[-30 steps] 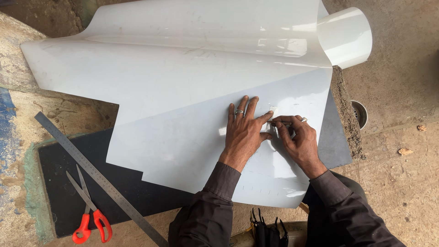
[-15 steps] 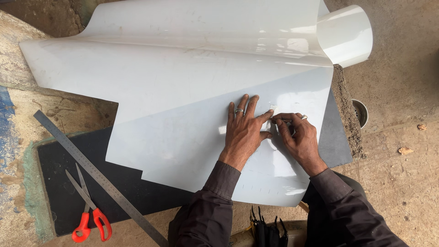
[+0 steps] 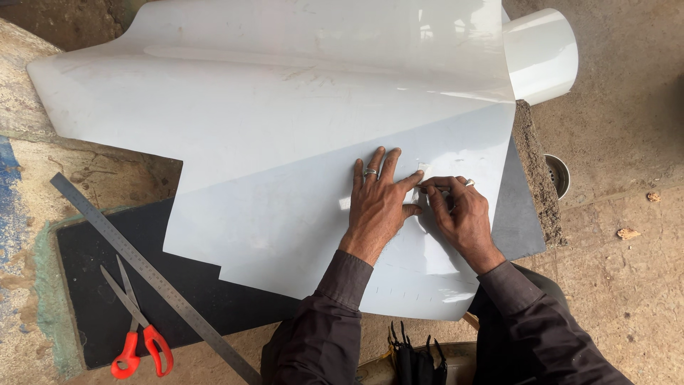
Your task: The person sits on a chair with a large white plastic sheet across their lap and marks measurement lines on it with a pencil, holding the sheet steady with one hand. They reposition the sheet, then place a long steel ruler across it and continue marking straight lines along the ruler edge.
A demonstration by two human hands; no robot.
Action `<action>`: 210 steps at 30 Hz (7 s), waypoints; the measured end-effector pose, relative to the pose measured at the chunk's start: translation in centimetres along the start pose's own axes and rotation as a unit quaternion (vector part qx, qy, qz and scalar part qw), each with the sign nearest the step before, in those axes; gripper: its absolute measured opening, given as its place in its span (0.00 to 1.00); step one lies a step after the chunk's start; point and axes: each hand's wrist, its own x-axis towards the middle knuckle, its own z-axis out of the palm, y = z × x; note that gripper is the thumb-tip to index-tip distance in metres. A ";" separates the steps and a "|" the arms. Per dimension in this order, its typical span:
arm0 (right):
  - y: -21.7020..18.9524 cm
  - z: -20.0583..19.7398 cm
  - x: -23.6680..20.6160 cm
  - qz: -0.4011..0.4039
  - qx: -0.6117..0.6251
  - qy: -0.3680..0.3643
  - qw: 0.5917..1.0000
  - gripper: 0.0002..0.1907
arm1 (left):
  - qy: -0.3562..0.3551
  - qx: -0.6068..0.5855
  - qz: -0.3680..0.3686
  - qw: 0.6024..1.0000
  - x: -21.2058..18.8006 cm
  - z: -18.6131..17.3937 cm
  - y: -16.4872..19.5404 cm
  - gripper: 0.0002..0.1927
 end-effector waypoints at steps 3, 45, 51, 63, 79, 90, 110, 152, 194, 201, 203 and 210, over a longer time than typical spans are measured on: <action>-0.2 0.0 -0.1 0.017 0.023 -0.020 0.999 0.08 | 0.001 0.001 -0.002 1.000 0.0 -0.1 0.0 0.29; 0.4 -0.4 -2.6 0.138 0.191 0.169 0.957 0.07 | -0.041 0.060 0.003 0.997 -0.9 -2.8 -2.2 0.29; 0.5 -0.4 -2.6 0.129 0.196 0.169 0.957 0.07 | -0.040 0.063 0.006 0.997 -1.0 -2.7 -2.2 0.29; 0.5 -0.3 -2.6 0.133 0.193 0.170 0.957 0.07 | -0.040 0.059 0.009 0.997 -1.0 -2.7 -2.3 0.29; 0.5 -0.2 -2.6 0.129 0.194 0.172 0.957 0.07 | -0.044 0.054 -0.003 0.998 -0.9 -2.9 -2.0 0.29; 0.5 -0.3 -2.7 0.136 0.181 0.168 0.959 0.07 | -0.044 0.052 -0.004 0.998 -0.9 -2.8 -1.9 0.29; -0.7 -1.0 -2.4 0.106 0.185 0.128 0.969 0.09 | -0.027 0.050 -0.003 0.998 -0.7 -2.1 -1.8 0.29; -1.4 1.2 4.0 0.037 0.039 0.032 0.998 0.09 | -0.006 0.015 -0.017 1.000 -0.4 -1.4 -1.4 0.29; -1.0 1.5 0.6 0.036 0.063 -0.035 0.997 0.09 | -0.002 0.017 -0.020 1.000 -0.2 -1.0 -1.5 0.30; -0.9 1.5 0.7 0.007 0.034 -0.018 0.999 0.09 | -0.006 0.013 -0.020 1.000 -0.2 -0.9 -1.5 0.30; -1.1 1.6 0.4 0.026 0.041 -0.031 0.998 0.09 | -0.004 0.015 -0.021 1.000 -0.2 -0.9 -1.6 0.30; -1.1 1.7 0.9 -0.006 0.039 -0.008 0.999 0.08 | -0.002 0.013 -0.017 1.000 -0.3 -0.8 -1.7 0.30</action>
